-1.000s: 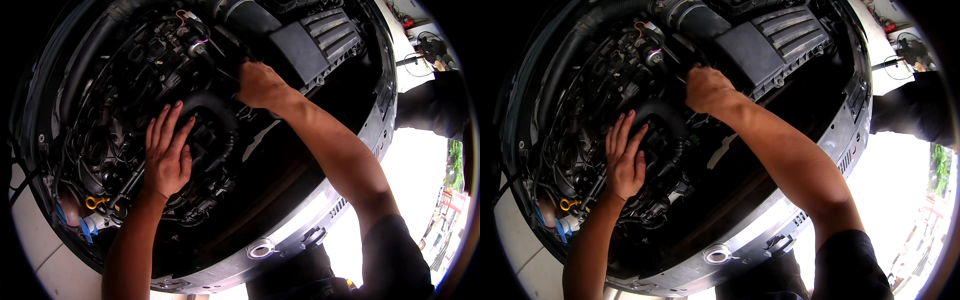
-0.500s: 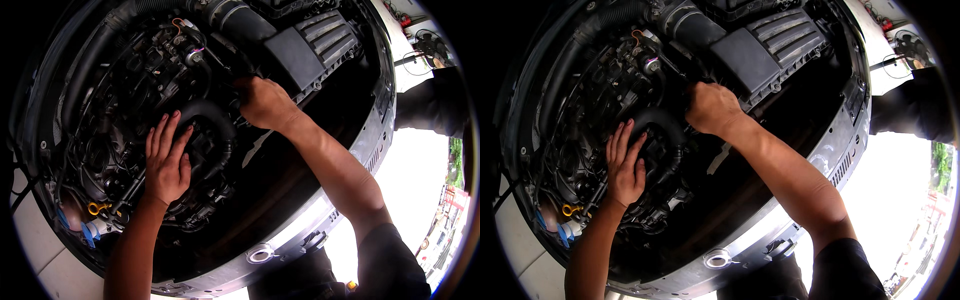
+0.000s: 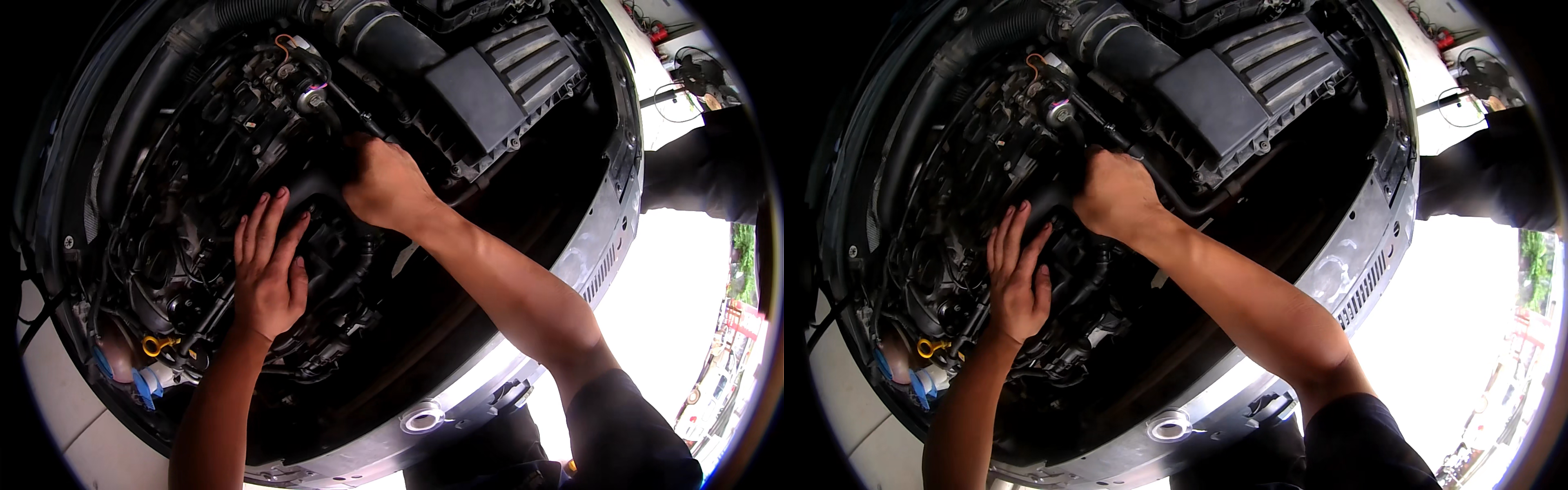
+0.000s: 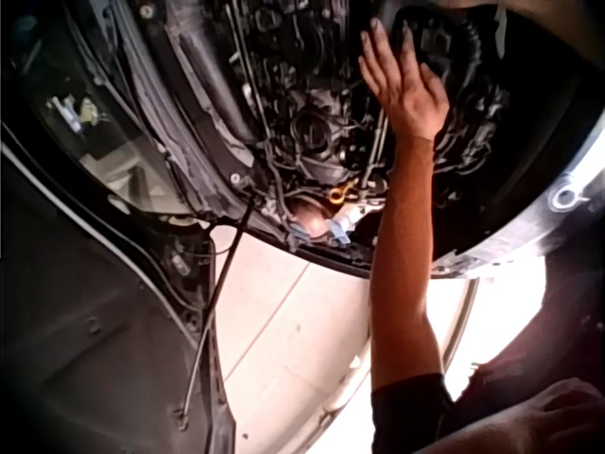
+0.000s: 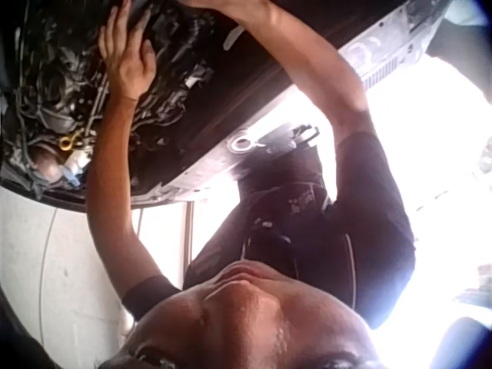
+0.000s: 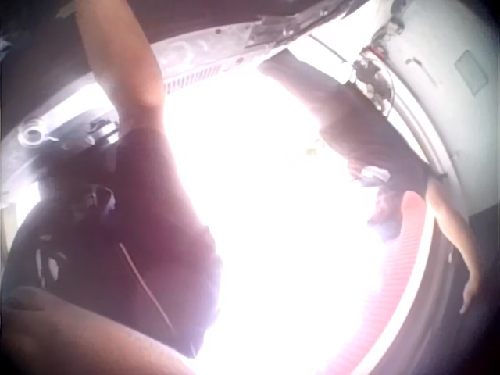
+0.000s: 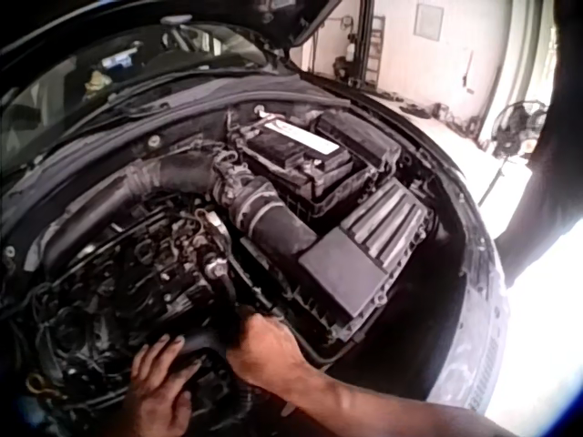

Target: The person works on a car engine by using a wrench to tighten or loosen components while holding a black hose with their other hand.

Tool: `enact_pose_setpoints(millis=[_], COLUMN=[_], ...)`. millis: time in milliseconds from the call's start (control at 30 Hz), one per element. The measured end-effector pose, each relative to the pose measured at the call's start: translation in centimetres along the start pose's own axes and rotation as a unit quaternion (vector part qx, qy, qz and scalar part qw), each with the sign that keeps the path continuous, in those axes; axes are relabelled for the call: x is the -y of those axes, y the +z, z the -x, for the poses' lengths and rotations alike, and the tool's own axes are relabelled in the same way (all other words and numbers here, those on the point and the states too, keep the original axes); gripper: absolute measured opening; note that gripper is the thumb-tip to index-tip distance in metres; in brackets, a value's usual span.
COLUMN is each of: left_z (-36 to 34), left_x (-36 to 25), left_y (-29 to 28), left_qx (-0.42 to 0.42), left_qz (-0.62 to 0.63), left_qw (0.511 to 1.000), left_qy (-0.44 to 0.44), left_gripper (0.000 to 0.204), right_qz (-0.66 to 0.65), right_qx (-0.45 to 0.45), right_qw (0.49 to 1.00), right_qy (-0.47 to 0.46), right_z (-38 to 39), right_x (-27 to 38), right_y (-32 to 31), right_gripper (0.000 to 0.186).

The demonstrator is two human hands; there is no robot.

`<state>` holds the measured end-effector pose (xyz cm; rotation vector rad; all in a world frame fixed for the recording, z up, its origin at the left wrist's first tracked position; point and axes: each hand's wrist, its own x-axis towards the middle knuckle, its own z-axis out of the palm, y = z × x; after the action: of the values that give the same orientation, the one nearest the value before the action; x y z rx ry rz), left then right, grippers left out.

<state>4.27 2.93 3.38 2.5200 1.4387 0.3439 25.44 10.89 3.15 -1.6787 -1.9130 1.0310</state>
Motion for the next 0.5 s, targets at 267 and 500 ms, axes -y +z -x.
enact_pose_setpoints(millis=[267,500], left_z=[-0.1,0.1], left_x=[0.0,-0.3], left_y=[0.1,0.2], left_qx=[-0.015,-0.016], left_qz=[-0.002,-0.036], left_qw=[1.0,0.999], left_qy=[0.01,-0.004], left_gripper=[0.054,0.052], right_qz=[-0.068,-0.017], right_qx=[-0.095,-0.115], right_qw=[0.983,0.986], right_qy=[0.14,0.121], right_z=[-0.7,-0.9], right_x=[2.7,3.4], right_y=[1.0,1.5], right_gripper=[0.045,0.045])
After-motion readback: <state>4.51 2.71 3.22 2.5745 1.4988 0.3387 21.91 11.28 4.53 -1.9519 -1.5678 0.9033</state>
